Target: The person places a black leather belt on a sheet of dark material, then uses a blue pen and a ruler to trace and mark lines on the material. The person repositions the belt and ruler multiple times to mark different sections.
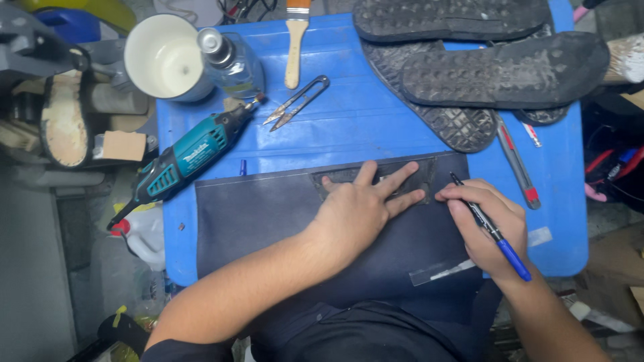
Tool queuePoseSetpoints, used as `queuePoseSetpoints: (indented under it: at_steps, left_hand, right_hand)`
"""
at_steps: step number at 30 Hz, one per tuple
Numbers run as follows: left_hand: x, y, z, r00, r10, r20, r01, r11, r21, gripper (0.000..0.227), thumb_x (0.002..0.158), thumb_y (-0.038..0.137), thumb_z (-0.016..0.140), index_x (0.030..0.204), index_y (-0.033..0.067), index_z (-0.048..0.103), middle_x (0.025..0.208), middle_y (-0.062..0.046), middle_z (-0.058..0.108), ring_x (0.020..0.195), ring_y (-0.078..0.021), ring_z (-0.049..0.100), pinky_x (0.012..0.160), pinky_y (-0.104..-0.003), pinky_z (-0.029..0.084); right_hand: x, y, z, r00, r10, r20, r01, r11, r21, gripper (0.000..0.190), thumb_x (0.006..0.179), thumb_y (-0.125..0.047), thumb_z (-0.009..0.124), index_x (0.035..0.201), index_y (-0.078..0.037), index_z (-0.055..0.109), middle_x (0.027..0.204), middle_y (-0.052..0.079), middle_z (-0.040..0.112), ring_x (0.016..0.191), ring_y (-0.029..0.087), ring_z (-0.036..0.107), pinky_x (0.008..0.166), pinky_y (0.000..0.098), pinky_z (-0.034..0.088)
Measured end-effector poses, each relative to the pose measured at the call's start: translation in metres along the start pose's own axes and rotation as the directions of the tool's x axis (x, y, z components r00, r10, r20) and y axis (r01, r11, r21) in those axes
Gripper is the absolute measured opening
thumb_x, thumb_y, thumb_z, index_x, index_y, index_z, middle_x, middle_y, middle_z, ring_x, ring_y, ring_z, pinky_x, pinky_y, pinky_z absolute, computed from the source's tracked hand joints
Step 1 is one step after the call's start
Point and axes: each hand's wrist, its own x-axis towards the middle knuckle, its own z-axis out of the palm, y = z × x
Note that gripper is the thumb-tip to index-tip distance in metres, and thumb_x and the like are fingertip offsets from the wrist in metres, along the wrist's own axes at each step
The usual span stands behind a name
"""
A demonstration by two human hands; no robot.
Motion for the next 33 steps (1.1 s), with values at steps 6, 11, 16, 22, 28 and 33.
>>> queuePoseSetpoints:
  at_steps: [6,11,16,22,28,33]
  left_hand:
    - [-0.004,0.017,0.019,0.978,-0.123,-0.169,0.119,0.992,-0.031,0.069,0.091,0.025,0.055,0.155,0.0359,0.034,0.167,-0.004,0.013,0.136,-0.0385,0.042,0.076,-0.073,0.056]
    - [-0.006,0.023,0.025,0.981,-0.144,-0.134,0.139,0.989,-0.044,0.067,0.093,0.03,0.057,0.157,0.029,0.036,0.17,-0.006,0.013,0.139,-0.0365,0.041,0.082,-0.074,0.055]
    - [-0.009,0.019,0.02,0.986,-0.118,-0.114,0.115,0.993,-0.037,0.076,0.091,0.035,0.061,0.16,0.0278,0.03,0.17,-0.007,0.012,0.141,-0.0388,0.039,0.083,-0.073,0.055]
    - [-0.013,0.013,0.017,0.993,-0.077,-0.092,0.076,0.997,-0.014,0.09,0.084,0.042,0.065,0.161,0.0283,0.021,0.168,-0.013,0.01,0.141,-0.0414,0.037,0.08,-0.07,0.056]
    - [-0.006,0.007,0.029,0.98,-0.067,-0.19,0.051,0.995,-0.091,0.068,0.09,0.03,0.062,0.154,0.0314,0.038,0.166,-0.009,0.024,0.137,-0.0374,0.044,0.075,-0.065,0.06]
    - [0.013,-0.011,0.052,0.881,-0.034,-0.471,-0.042,0.988,-0.15,0.037,0.091,0.025,0.059,0.127,0.02,0.063,0.145,-0.007,0.058,0.123,-0.0339,0.063,0.06,-0.053,0.064]
  right_hand:
    - [0.026,-0.023,0.02,0.979,-0.178,0.102,0.199,0.945,-0.261,0.027,0.084,0.002,0.075,0.11,0.001,0.067,0.116,0.015,0.074,0.113,0.032,0.07,0.105,0.0406,0.053]
    - [0.027,-0.028,0.028,0.99,-0.116,0.075,0.132,0.95,-0.283,0.029,0.085,-0.001,0.077,0.111,0.0,0.066,0.118,0.014,0.073,0.111,0.03,0.07,0.101,0.0378,0.053]
    - [0.016,-0.012,0.03,0.992,-0.107,0.065,0.124,0.924,-0.361,0.026,0.093,-0.003,0.078,0.116,-0.001,0.066,0.116,0.014,0.074,0.113,0.027,0.072,0.102,0.0322,0.055]
    - [0.008,0.006,0.027,0.999,-0.027,0.038,0.036,0.966,-0.258,0.018,0.1,0.0,0.073,0.114,-0.001,0.063,0.119,0.012,0.074,0.115,0.02,0.073,0.105,0.0272,0.056]
    - [0.01,0.0,0.029,0.999,-0.014,0.045,0.025,0.965,-0.26,0.023,0.097,-0.002,0.075,0.117,0.0,0.065,0.12,0.013,0.074,0.113,0.021,0.073,0.103,0.0277,0.056]
    - [0.018,-0.008,0.031,0.985,-0.134,0.111,0.17,0.884,-0.436,0.034,0.083,-0.006,0.085,0.109,0.001,0.065,0.116,0.014,0.073,0.112,0.027,0.071,0.102,0.0329,0.055]
